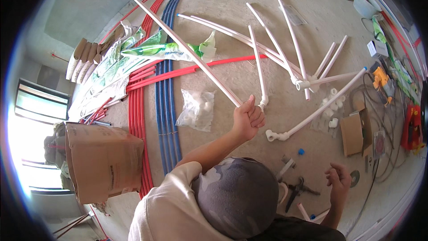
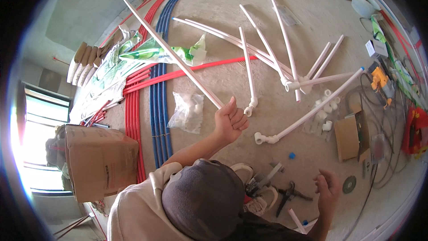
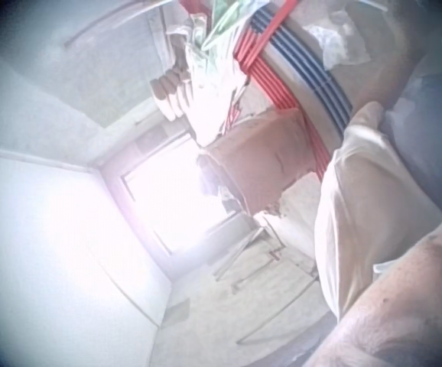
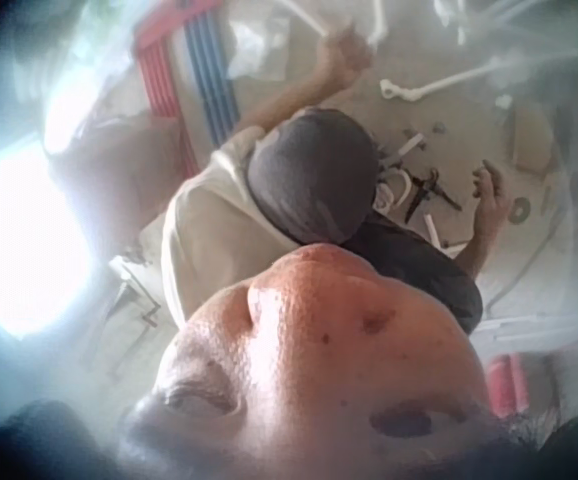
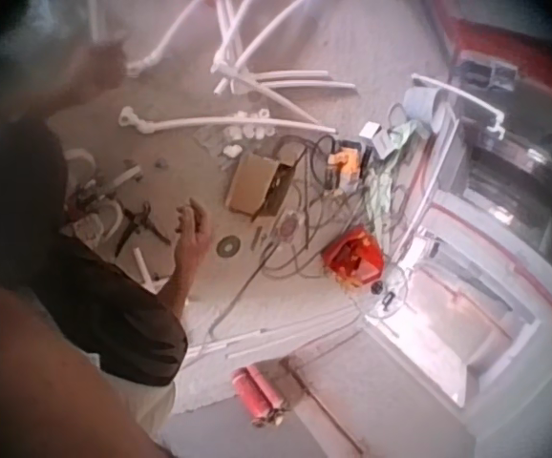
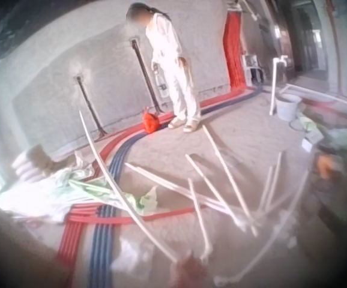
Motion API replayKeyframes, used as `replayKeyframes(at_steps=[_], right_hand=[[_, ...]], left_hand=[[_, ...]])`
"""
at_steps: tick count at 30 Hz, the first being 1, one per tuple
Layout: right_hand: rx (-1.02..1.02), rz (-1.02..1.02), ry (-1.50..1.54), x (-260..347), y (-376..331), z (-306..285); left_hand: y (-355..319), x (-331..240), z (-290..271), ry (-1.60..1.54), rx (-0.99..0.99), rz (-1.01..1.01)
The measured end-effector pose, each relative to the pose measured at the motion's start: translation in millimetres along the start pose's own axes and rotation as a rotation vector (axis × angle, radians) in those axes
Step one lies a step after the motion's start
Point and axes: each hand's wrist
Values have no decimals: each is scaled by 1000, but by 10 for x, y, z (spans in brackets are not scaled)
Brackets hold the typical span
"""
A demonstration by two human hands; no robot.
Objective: The person assembles a structure using white PVC pipes and fittings. They use a pipe fusion tool to heat and join the pipes to elbow and T-shaped connectors, then connect additional pipe segments by hand to build a larger framework.
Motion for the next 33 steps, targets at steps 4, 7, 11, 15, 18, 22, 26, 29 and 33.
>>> replayKeyframes(at_steps=[4,7,11,15,18,22,26,29,33], right_hand=[[33,96,22,-92,-43,-19],[46,134,52,-181,-50,-10],[86,111,27,-215,-21,90],[196,101,-46,-93,-5,292],[327,99,-3,26,14,487],[398,90,385,115,1,845],[426,202,581,189,47,1057],[484,236,295,180,150,1078],[418,86,119,88,306,1044]], left_hand=[[213,116,-166,-181,38,-151],[356,154,-281,-427,236,-275],[332,255,-348,-235,404,-300],[187,371,-180,-62,365,-392],[96,439,57,106,501,-486],[-115,495,244,309,628,-594],[-233,663,230,292,665,-728],[-236,636,255,341,639,-795],[-372,207,466,1260,435,-803]])
Point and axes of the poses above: each hand's wrist, its own y-axis towards the middle knuckle, its own z-axis out of the palm, x = y × z, and after that the axes turned 10 degrees about -z, right-handed
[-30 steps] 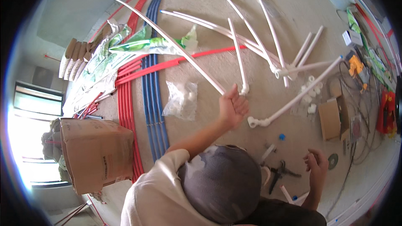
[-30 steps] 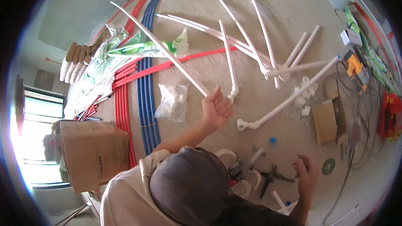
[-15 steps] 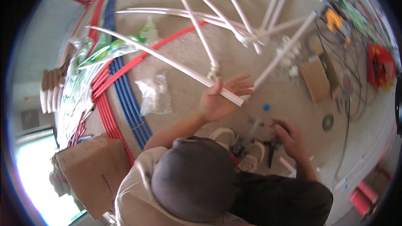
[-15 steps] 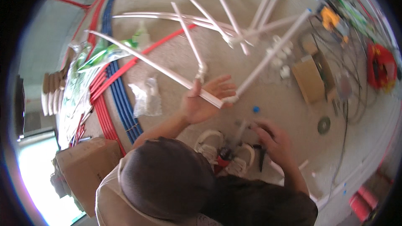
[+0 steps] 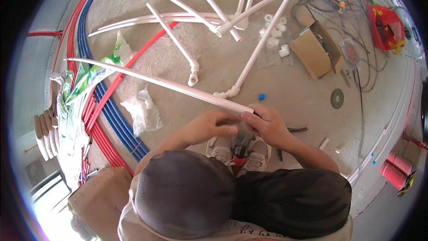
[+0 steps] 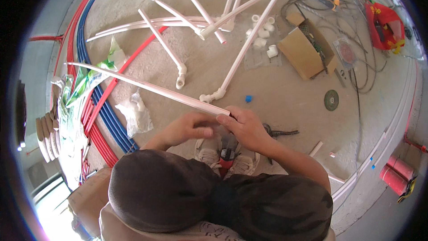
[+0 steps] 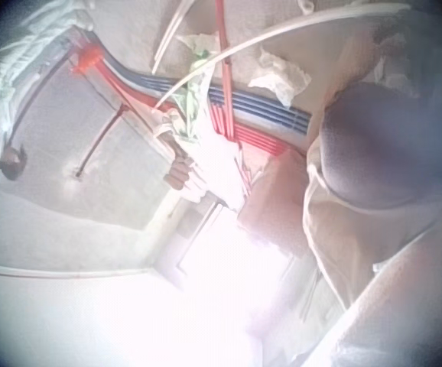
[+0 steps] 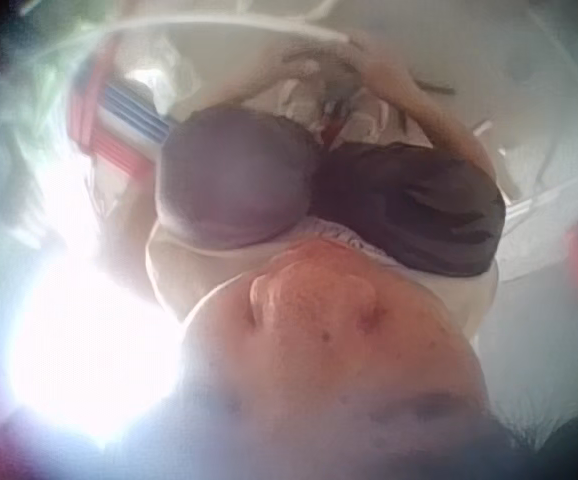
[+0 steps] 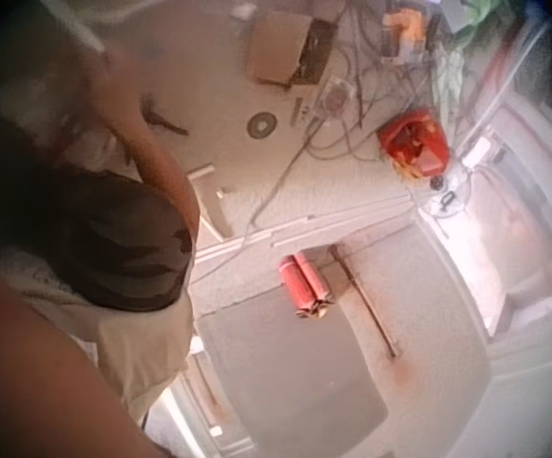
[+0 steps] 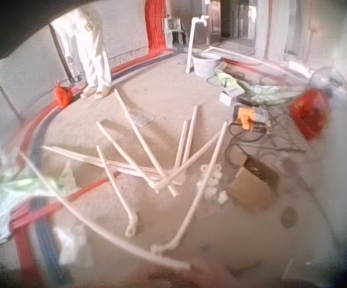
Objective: The person assembles a structure using white PVC pipes and fittings. They use a pipe fusion tool to heat and join the pipes to elbow and T-shaped connectors, then connect additional pipe segments by hand to build a larger framework.
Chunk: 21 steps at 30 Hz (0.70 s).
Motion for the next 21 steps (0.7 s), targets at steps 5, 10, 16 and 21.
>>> replayKeyframes(at_steps=[5,10,16,21], right_hand=[[-6,-140,-212,-64,70,-5],[308,70,186,-400,512,-428],[-235,346,15,-1245,1272,-634],[-346,168,92,-1445,1572,-406]], left_hand=[[-222,-201,-207,1055,-769,661],[110,-36,-412,1304,-796,480],[58,323,-399,1302,-764,431],[-2,453,-171,1314,-767,440]])
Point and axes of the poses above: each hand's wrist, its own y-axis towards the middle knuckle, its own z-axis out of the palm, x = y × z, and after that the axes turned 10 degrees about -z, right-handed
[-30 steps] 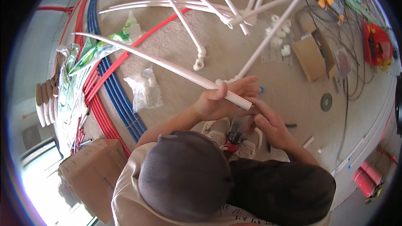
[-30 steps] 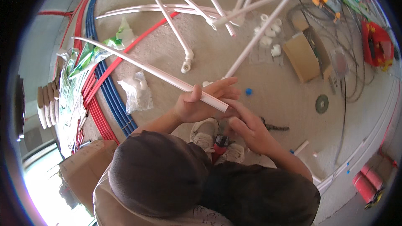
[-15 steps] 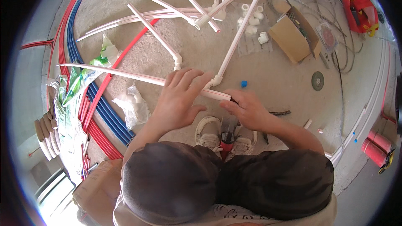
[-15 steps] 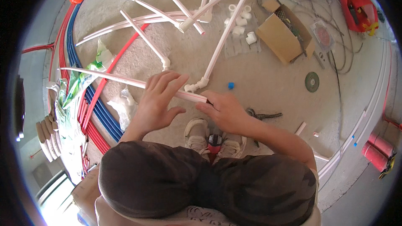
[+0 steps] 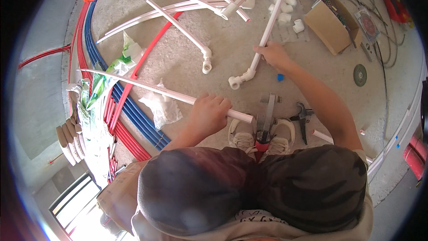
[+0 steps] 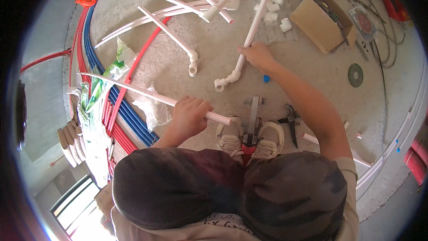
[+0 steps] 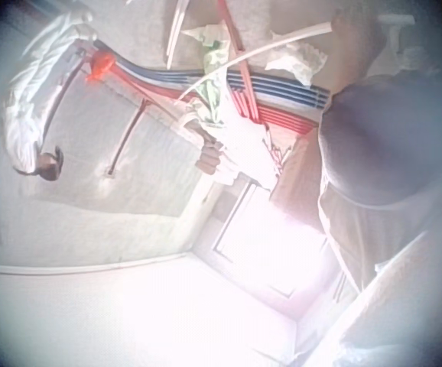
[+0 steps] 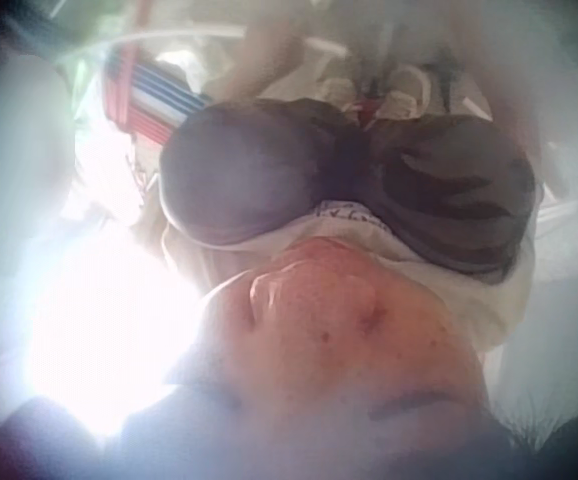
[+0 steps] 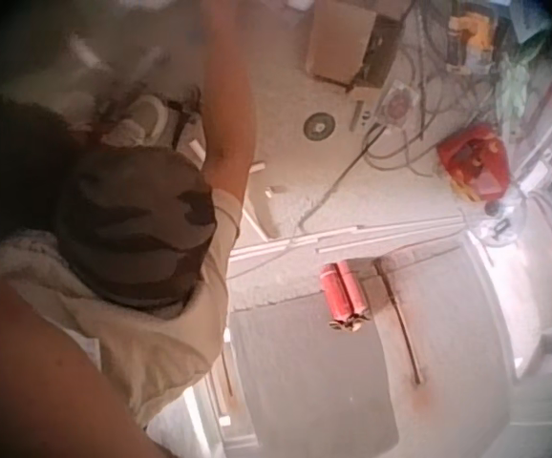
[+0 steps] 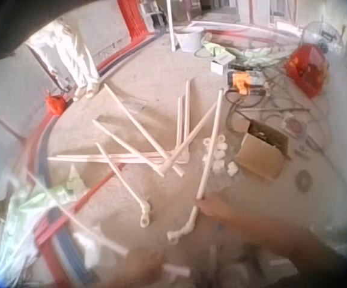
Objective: The person assembles a structure using white PVC pipes and fittings. They use a pipe fusion tool to heat and join the pipes to elbow and T-shaped connectors, then connect additional pipe segments by hand to build a larger framework.
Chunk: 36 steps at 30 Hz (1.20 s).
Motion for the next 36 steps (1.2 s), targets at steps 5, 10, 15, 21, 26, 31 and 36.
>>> replayKeyframes(at_steps=[5,10,15,21,26,31,36], right_hand=[[-213,-119,43,337,-282,-26],[-310,-165,444,1017,-861,-366],[-541,-723,9,1624,-1578,-846],[-365,-854,403,2136,-2333,-1038],[-550,-806,274,1999,-2201,-1057],[-653,-622,58,1519,-1597,-757],[-464,-470,27,1352,-1488,-301]], left_hand=[[-93,-49,-106,-79,-238,26],[-108,-54,-171,-7,-275,33],[-50,-58,-123,-60,-255,40],[-52,-92,-122,-24,-277,49],[-44,-114,-240,-20,-355,51],[-33,-205,-426,22,-322,71],[5,-357,-381,29,-173,92]])
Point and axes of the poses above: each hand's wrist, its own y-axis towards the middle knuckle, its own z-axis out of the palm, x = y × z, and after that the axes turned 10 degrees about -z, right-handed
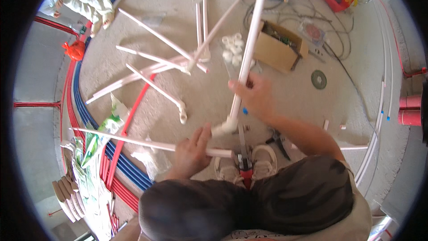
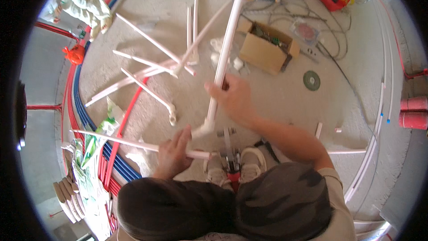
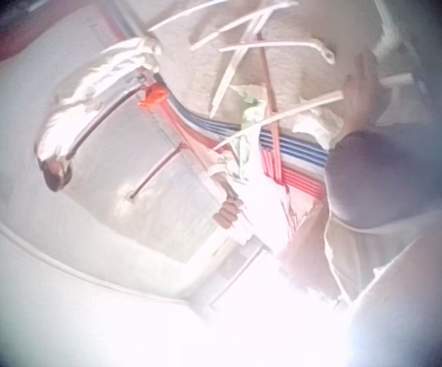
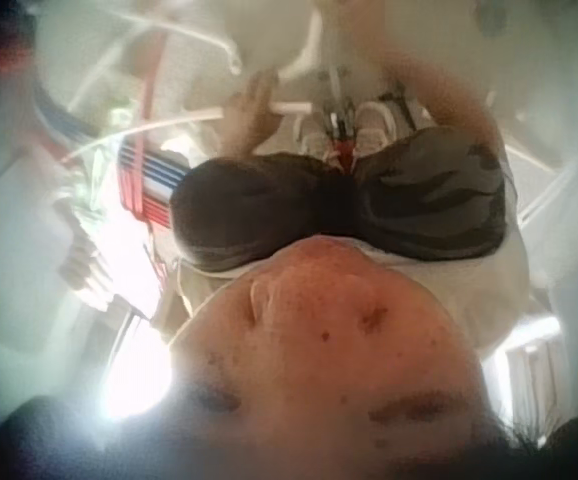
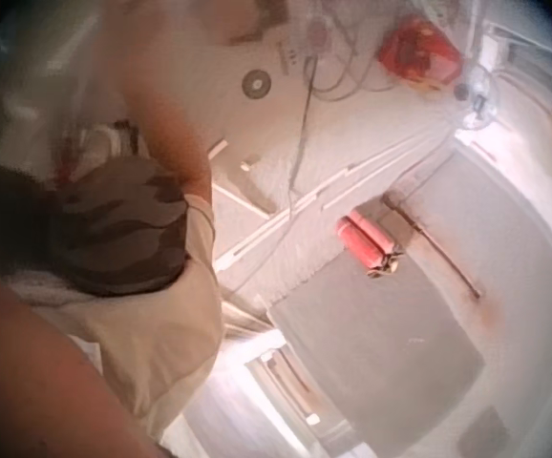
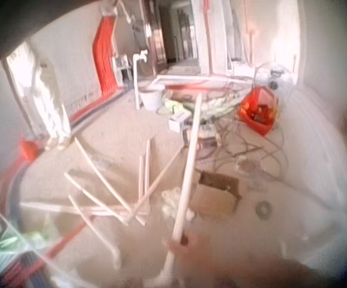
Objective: The person assembles a structure using white PVC pipes and fittings. They use a pipe fusion tool to heat and join the pipes to elbow and T-shaped connectors, then connect additional pipe segments by hand to build a larger framework.
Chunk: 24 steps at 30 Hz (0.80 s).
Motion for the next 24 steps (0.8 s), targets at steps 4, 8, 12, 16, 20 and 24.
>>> replayKeyframes(at_steps=[4,8,12,16,20,24], right_hand=[[34,41,-47,25,-81,115],[72,65,40,-32,-124,176],[152,-103,462,-86,-277,245],[691,-93,784,-106,-429,218],[1095,129,684,-128,-450,102],[1083,244,465,-112,-452,72]], left_hand=[[-15,-24,71,22,32,13],[-71,-15,79,23,56,54],[-93,-38,73,75,-55,158],[-114,-51,50,102,-192,159],[-211,-51,18,151,-131,158],[-257,-66,15,78,-129,102]])
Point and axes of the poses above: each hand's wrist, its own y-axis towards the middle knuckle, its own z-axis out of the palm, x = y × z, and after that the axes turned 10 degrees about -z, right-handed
